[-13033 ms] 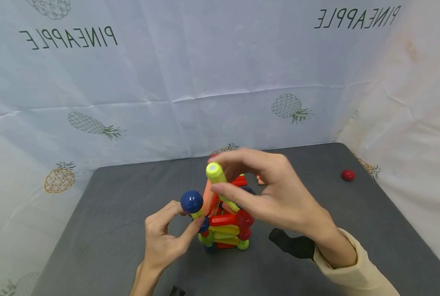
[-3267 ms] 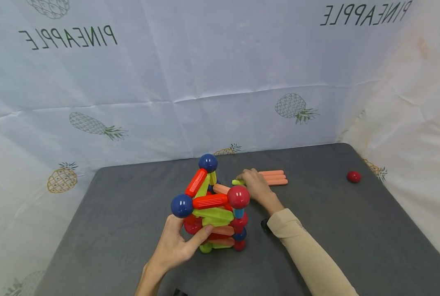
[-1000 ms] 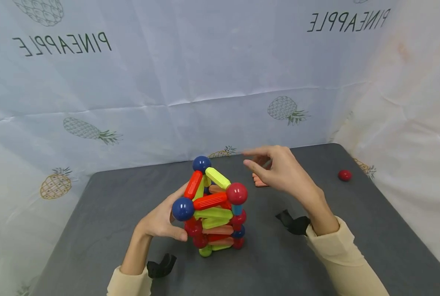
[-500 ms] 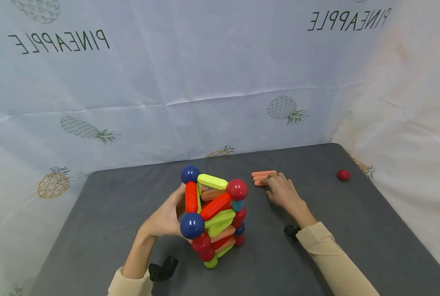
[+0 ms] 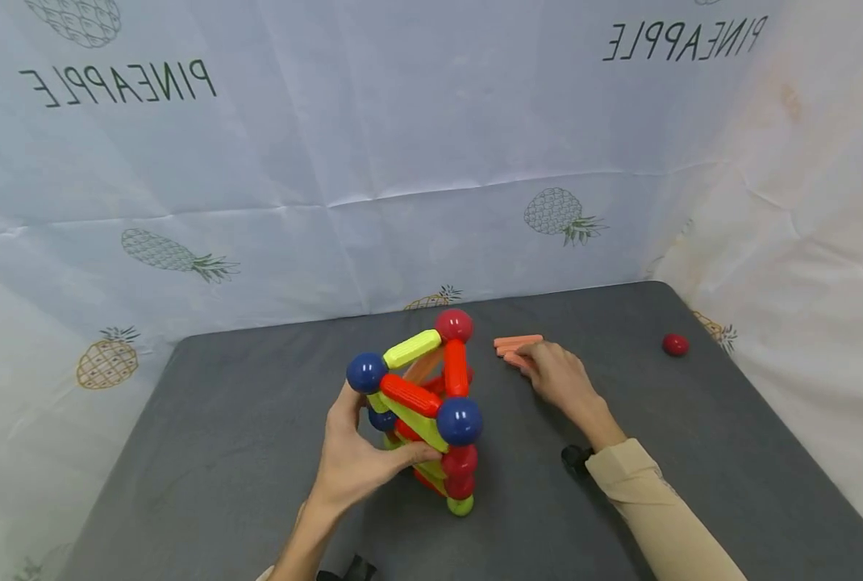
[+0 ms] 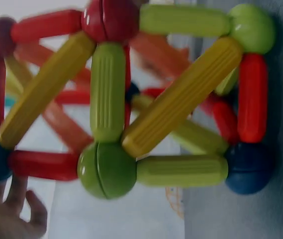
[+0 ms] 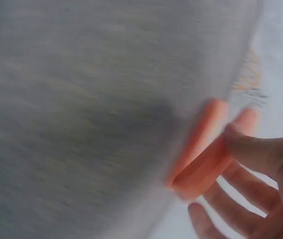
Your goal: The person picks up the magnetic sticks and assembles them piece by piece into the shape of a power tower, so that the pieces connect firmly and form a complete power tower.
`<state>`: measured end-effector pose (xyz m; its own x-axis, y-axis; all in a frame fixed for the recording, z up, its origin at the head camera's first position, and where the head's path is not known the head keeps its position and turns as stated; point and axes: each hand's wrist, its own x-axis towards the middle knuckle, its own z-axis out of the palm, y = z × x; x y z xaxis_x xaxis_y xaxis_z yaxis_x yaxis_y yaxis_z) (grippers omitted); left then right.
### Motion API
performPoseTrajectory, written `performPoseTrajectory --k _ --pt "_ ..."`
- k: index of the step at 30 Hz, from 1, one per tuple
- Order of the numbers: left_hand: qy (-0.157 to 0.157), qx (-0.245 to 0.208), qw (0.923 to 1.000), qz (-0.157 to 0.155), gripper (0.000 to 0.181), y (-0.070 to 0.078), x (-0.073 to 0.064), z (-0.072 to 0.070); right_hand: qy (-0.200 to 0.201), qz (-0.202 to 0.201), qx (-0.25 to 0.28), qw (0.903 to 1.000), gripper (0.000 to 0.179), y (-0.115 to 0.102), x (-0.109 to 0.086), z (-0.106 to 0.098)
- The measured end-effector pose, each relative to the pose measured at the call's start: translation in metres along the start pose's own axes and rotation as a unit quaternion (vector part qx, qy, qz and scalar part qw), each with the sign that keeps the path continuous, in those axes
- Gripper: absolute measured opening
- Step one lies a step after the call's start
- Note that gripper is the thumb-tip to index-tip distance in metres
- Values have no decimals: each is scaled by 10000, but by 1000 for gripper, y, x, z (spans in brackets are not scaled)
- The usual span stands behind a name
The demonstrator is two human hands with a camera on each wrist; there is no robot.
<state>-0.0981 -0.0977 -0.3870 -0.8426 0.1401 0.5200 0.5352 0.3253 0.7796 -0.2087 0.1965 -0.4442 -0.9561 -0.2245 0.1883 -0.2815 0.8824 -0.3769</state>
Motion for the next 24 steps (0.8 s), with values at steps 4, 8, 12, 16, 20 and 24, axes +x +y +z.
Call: performPoseTrajectory --k 4,8,12,16,20,24 --pt "471 327 9983 -55 90 10 -4 12 543 -515 722 9946 33 -17 5 -27" --pt "682 388 9969 -23 90 17 -4 22 1268 -1058 1630 9727 37 -42 7 -63" --pt "825 449 9956 -52 86 19 -5 28 1931 -1329 2609 9365 43 -73 4 -95" --pt "960 478 9942 12 85 20 -6 32 2156 -1756 3994 8736 43 -104 0 -121" --pt "956 354 9948 50 86 21 -6 35 1932 -2215 4692 8328 45 -130 -4 -140" --pt "876 211 9958 -153 83 23 -6 37 1655 -2387 4578 8403 48 -145 -6 -148"
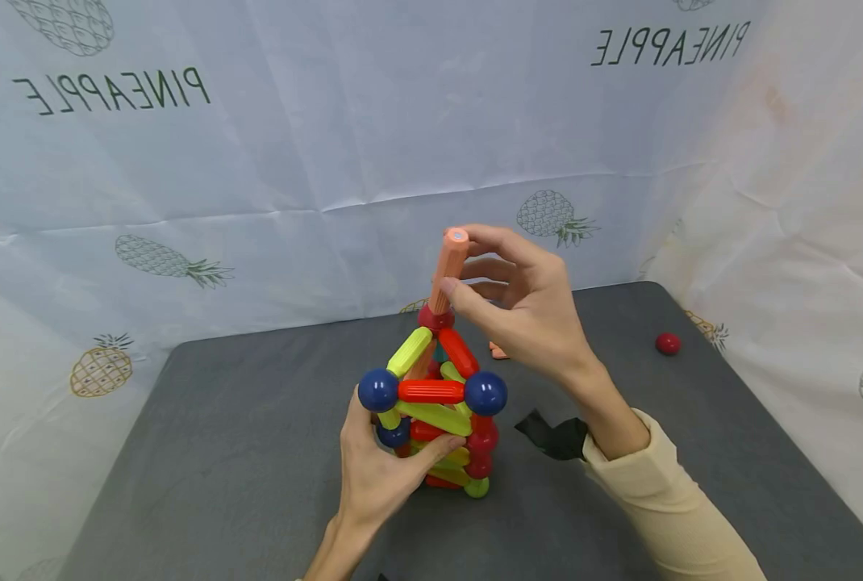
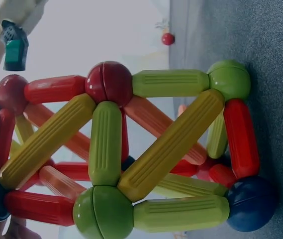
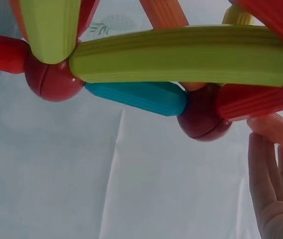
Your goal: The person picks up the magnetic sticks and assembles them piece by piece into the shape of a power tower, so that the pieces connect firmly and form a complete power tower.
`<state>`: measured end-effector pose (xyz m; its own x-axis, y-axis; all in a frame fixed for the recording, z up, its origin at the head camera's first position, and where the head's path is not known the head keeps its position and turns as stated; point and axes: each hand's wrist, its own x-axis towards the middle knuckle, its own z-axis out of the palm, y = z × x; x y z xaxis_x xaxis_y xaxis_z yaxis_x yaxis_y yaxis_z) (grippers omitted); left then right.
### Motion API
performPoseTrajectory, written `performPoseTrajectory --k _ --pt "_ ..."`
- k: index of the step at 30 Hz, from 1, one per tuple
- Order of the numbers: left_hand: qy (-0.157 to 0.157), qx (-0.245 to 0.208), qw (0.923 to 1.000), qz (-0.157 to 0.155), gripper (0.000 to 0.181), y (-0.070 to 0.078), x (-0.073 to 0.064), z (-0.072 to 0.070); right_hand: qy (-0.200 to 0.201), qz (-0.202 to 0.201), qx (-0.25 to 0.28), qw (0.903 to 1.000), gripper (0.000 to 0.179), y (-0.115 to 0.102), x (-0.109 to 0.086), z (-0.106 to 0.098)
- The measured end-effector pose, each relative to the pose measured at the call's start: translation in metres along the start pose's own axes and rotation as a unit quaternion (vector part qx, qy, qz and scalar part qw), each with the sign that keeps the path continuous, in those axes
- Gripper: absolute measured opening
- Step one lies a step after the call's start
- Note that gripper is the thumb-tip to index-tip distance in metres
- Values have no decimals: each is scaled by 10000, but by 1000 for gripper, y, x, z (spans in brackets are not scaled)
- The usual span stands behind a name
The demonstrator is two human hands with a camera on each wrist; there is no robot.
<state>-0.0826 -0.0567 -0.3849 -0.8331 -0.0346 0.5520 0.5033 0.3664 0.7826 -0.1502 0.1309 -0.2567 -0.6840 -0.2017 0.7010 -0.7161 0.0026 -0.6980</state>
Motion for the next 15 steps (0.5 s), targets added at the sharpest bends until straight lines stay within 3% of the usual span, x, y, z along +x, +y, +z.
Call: performPoseTrajectory --k 7,15 --pt "231 117 9996 96 80 2 -3 4 -636 0 -276 9976 47 2 1 7" --pt "143 -32 9998 144 79 0 -3 4 -951 -243 -273 9948 43 5 0 7"
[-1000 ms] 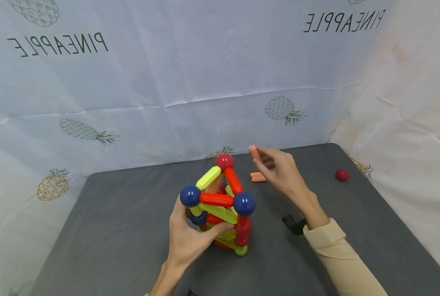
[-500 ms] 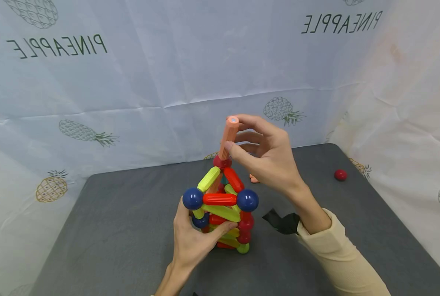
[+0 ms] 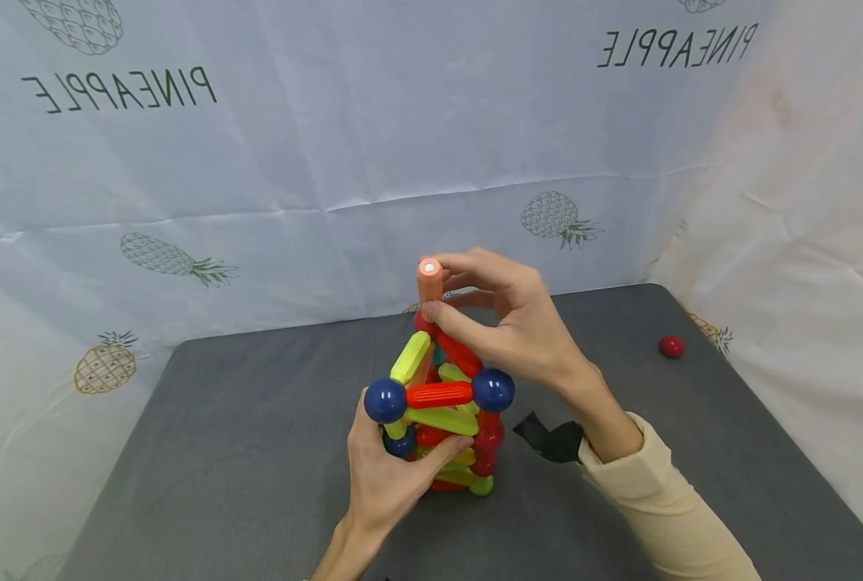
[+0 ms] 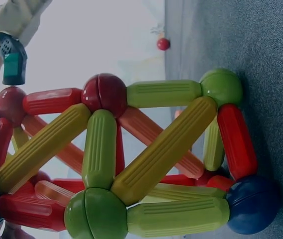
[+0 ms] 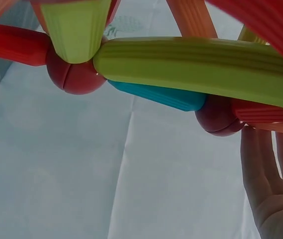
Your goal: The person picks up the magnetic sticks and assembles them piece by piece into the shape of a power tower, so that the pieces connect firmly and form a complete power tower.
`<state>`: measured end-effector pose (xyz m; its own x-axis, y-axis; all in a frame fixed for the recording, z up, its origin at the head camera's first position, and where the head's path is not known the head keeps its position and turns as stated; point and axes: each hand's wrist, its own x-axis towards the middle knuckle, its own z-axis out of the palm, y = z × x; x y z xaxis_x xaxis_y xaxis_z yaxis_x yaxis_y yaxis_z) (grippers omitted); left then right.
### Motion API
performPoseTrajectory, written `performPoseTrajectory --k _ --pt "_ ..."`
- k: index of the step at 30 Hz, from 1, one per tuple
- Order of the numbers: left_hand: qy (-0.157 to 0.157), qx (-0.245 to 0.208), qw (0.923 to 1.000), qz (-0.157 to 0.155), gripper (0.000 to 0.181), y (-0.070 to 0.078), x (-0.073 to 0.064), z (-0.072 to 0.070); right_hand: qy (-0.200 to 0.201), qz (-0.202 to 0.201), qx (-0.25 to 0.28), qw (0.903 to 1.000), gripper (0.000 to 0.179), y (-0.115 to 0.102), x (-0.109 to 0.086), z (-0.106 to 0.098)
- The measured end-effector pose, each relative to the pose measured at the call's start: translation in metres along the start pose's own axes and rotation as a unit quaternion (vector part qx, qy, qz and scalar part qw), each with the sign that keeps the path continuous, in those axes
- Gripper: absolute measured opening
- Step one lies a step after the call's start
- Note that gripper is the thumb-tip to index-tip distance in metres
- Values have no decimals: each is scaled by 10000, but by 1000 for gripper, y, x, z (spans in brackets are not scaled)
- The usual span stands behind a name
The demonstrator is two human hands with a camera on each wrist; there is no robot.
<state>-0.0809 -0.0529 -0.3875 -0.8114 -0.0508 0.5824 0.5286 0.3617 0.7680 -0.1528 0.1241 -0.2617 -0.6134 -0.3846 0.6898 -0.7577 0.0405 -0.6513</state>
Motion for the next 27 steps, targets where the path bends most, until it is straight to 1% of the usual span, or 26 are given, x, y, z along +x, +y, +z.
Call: performPoseTrajectory --k 4,7,10,13,15,16,18,20,22,23,25,27 --pt "-10 40 10000 15 80 -1 -1 0 -1 -13 -62 10000 43 1 -2 0" --pt "0 106 9999 99 80 -2 -1 0 -34 -31 -81 10000 44 2 -4 0" --pt "-14 156 9998 90 80 -1 -1 -1 -19 -21 -46 10000 43 3 -6 -3" --pt "-89 213 9997 54 80 0 -1 -1 249 94 -80 9996 42 8 -10 -10" --pt "-163 226 9996 78 80 0 0 -2 542 262 -228 9979 39 16 -13 -18" --pt "-203 203 9996 77 79 -1 0 -3 681 389 -370 9962 37 21 -16 -22" --pt "-255 190 9993 194 79 -2 0 -4 884 672 -776 9908 34 37 -21 -30" --pt "-273 118 9991 298 78 -3 1 -5 888 1059 -1345 9812 32 57 -28 -37" --pt "-256 89 9989 371 77 -5 1 -6 631 1486 -1965 9671 31 81 -39 -42" --pt "-252 96 9989 392 78 -5 1 -7 430 1712 -2280 9575 31 93 -45 -44" --pt "-264 82 9989 368 78 -5 1 -7 -80 2170 -2815 9347 33 117 -58 -47" --pt "-294 123 9990 322 78 -5 1 -8 -581 2577 -3167 9110 35 137 -70 -49"
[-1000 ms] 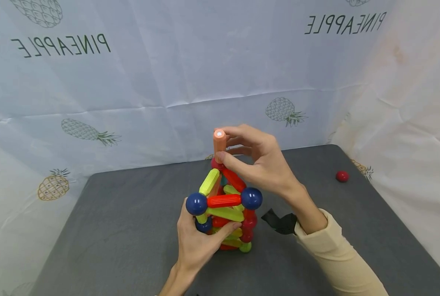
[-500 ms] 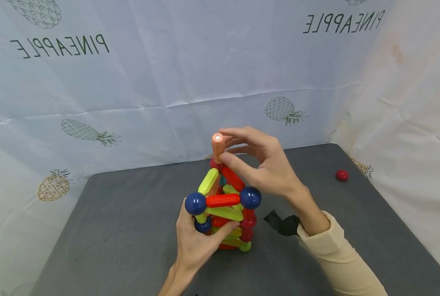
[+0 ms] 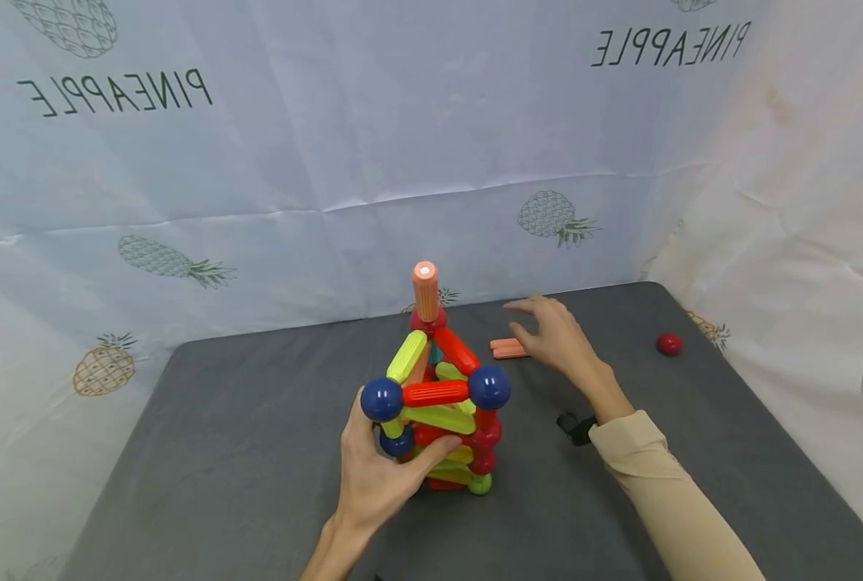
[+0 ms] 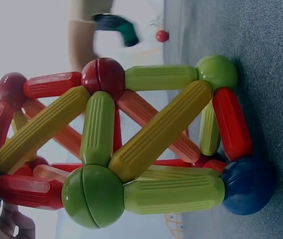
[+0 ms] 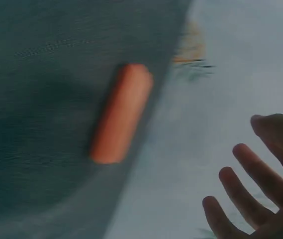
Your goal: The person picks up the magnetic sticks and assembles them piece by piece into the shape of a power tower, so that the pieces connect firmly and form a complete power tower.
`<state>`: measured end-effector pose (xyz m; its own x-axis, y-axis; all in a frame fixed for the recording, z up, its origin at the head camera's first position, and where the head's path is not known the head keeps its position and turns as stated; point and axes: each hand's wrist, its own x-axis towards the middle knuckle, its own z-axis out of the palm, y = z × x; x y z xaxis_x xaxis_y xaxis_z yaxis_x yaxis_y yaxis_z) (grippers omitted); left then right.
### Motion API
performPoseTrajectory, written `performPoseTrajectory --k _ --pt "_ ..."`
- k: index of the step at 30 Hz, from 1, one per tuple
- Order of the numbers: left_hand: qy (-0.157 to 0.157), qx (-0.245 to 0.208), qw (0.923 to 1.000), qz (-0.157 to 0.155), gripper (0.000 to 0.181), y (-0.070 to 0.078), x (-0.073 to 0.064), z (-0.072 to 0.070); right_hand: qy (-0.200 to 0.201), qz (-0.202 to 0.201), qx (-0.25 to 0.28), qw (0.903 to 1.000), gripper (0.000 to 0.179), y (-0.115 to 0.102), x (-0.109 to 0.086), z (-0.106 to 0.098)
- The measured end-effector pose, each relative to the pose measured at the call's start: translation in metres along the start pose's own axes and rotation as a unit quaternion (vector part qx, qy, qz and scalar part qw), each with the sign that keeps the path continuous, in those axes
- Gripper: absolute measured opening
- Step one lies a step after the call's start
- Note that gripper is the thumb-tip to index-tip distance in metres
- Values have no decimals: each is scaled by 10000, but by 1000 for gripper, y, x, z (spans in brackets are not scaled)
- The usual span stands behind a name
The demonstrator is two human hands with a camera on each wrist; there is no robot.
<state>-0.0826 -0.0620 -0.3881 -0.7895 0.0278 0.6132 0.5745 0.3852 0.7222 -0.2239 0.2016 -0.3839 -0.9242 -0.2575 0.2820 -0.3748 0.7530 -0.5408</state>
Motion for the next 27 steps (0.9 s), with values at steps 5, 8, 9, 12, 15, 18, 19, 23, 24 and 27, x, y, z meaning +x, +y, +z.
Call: performPoseTrajectory --k 5,8,9,12,15,18,19,23,24,27 --pt "-101 19 9999 55 78 -1 0 -1 -763 653 -567 9933 34 28 -6 28" --pt "-149 34 9998 114 79 -2 0 -2 -907 722 -819 9899 34 33 -9 39" --pt "-162 41 9998 104 79 -3 0 -3 -940 697 -925 9888 35 35 -10 42" --pt "-191 93 9998 62 78 -3 0 -3 -946 566 -1235 9862 35 37 -11 49" --pt "-208 109 9997 50 79 -3 0 -4 -882 381 -1518 9837 27 39 -13 53" --pt "-216 85 9997 64 79 -3 -1 -3 -803 301 -1533 9844 20 41 -16 55" --pt "-217 76 9997 68 79 -3 -1 -3 -788 296 -1503 9851 18 41 -18 55" --pt "-194 38 9997 121 79 -4 -1 -3 -710 309 -1134 9905 18 42 -24 55" --pt "-185 22 9997 136 79 -3 -1 -3 -708 321 -1020 9918 18 41 -25 54" --pt "-143 -27 9997 188 79 -3 0 -4 -668 279 -608 9955 23 35 -25 50"
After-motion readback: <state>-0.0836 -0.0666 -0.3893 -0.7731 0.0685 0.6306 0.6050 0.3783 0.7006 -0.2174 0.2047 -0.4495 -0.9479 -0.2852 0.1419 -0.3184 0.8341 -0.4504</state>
